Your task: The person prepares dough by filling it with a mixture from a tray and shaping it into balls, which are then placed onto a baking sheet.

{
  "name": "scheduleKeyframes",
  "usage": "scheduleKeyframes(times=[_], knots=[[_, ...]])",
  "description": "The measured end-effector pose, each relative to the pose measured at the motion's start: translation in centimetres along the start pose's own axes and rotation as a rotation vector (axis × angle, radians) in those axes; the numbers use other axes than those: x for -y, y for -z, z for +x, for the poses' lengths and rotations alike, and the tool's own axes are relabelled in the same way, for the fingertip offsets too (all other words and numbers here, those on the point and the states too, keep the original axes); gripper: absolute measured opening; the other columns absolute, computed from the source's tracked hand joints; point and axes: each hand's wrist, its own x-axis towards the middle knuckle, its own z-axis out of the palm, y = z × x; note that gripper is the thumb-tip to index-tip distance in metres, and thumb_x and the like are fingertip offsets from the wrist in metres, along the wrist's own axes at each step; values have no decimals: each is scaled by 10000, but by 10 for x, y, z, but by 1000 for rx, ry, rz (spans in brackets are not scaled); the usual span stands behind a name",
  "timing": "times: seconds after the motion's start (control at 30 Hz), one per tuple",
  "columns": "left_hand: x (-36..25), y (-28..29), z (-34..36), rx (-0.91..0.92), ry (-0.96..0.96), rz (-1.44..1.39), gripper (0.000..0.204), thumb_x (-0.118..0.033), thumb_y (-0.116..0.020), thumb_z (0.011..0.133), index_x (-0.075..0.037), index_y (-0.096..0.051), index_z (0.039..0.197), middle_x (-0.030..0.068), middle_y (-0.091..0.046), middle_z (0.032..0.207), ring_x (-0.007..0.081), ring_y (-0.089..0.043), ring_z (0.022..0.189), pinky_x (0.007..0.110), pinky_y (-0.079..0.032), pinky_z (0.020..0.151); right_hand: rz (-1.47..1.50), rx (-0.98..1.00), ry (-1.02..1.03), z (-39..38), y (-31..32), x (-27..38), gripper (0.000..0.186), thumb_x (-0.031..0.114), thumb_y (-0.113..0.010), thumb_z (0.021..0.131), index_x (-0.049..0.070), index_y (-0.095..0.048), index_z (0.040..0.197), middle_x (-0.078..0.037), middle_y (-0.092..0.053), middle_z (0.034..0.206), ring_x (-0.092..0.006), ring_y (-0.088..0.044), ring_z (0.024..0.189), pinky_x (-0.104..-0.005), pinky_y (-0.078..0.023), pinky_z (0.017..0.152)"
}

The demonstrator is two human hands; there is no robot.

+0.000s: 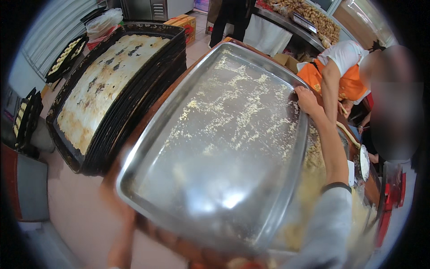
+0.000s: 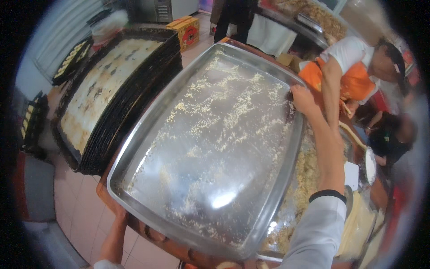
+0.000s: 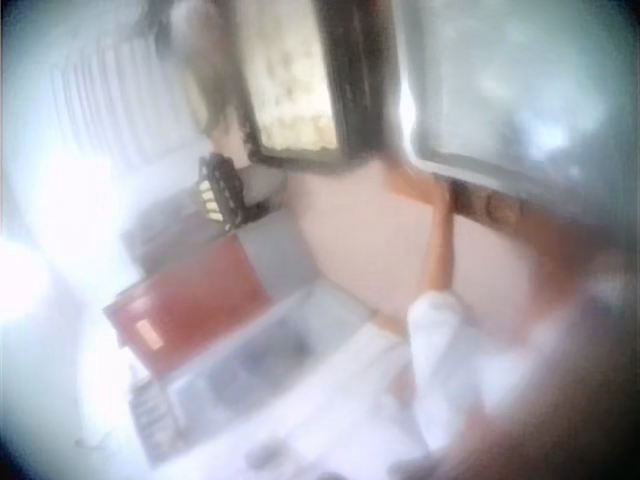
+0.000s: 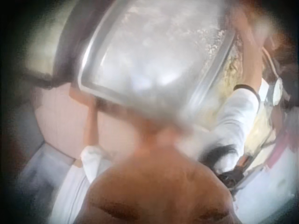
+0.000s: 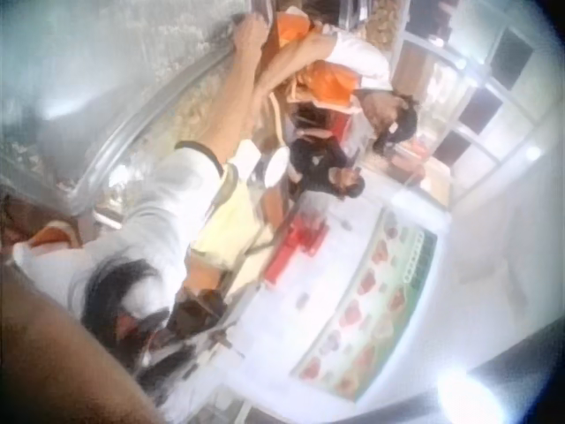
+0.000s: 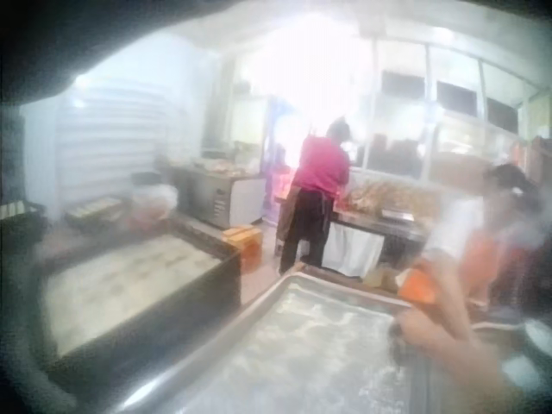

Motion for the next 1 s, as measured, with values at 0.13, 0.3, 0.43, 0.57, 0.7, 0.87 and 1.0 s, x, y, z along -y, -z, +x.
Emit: scheduleKeyframes(times=[0.13, 0.3, 0.43, 0.57, 0.7, 0.87, 1.0], knots=[[16, 3, -9, -28, -69, -13, 414, -196, -505, 818, 24, -451, 1164, 163, -490, 1148, 279, -450, 1065, 364, -332, 920, -102, 101, 35, -35, 20, 33, 144, 55, -466, 738, 16, -569, 830, -168, -599, 843, -364, -583, 790, -437, -467, 718], [10, 6, 5, 1, -44, 35, 440, -196, -438, 837, 14, -419, 1223, 190, -433, 1246, 332, -374, 1162, 410, -249, 983, 661, 229, 275, -103, 88, 137, 294, 126, -522, 807, 39, -515, 1088, -179, -566, 1020, -328, -558, 941, -388, -472, 760], [-22, 2, 14, -12, -56, -8, 394, -194, -454, 825, -9, -461, 1173, 176, -463, 1207, 333, -397, 1146, 425, -270, 972, 602, 22, 171, -99, 53, 96, 396, 191, -539, 845, 66, -451, 1211, -146, -476, 1212, -316, -475, 1093, -383, -407, 881], [-23, 4, 10, -13, -96, 43, 365, -214, -424, 854, -17, -469, 1159, 155, -481, 1179, 301, -407, 1142, 419, -272, 969, 330, 5, -110, -70, 15, 93, 389, 301, -487, 850, 44, -494, 1141, -191, -510, 1158, -379, -501, 1033, -424, -399, 866], [-24, 1, 9, -95, -184, 149, 336, -174, -446, 855, 3, -480, 1138, 164, -540, 1104, 304, -486, 1053, 390, -345, 914, 482, 114, -37, -34, 31, 178, 420, 355, -396, 835, 23, -568, 1026, -196, -560, 1076, -367, -525, 994, -430, -401, 858], [-6, 0, 12, -143, -87, 96, 308, -130, -465, 848, 21, -498, 1115, 162, -583, 1048, 269, -539, 980, 353, -400, 868, 512, 40, 764, -124, 112, 348, 353, 323, -555, 783, 149, -555, 1090, -82, -493, 1203, -279, -435, 1144, -485, -375, 871], [27, -6, 15, -166, -79, 132, 309, -138, -454, 844, 24, -512, 1100, 166, -574, 1056, 276, -526, 998, 355, -389, 877, 495, -38, 880, -107, 95, 354, 244, 225, -549, 750, 125, -576, 971, -77, -544, 1060, -288, -497, 1028, -435, -407, 818]])
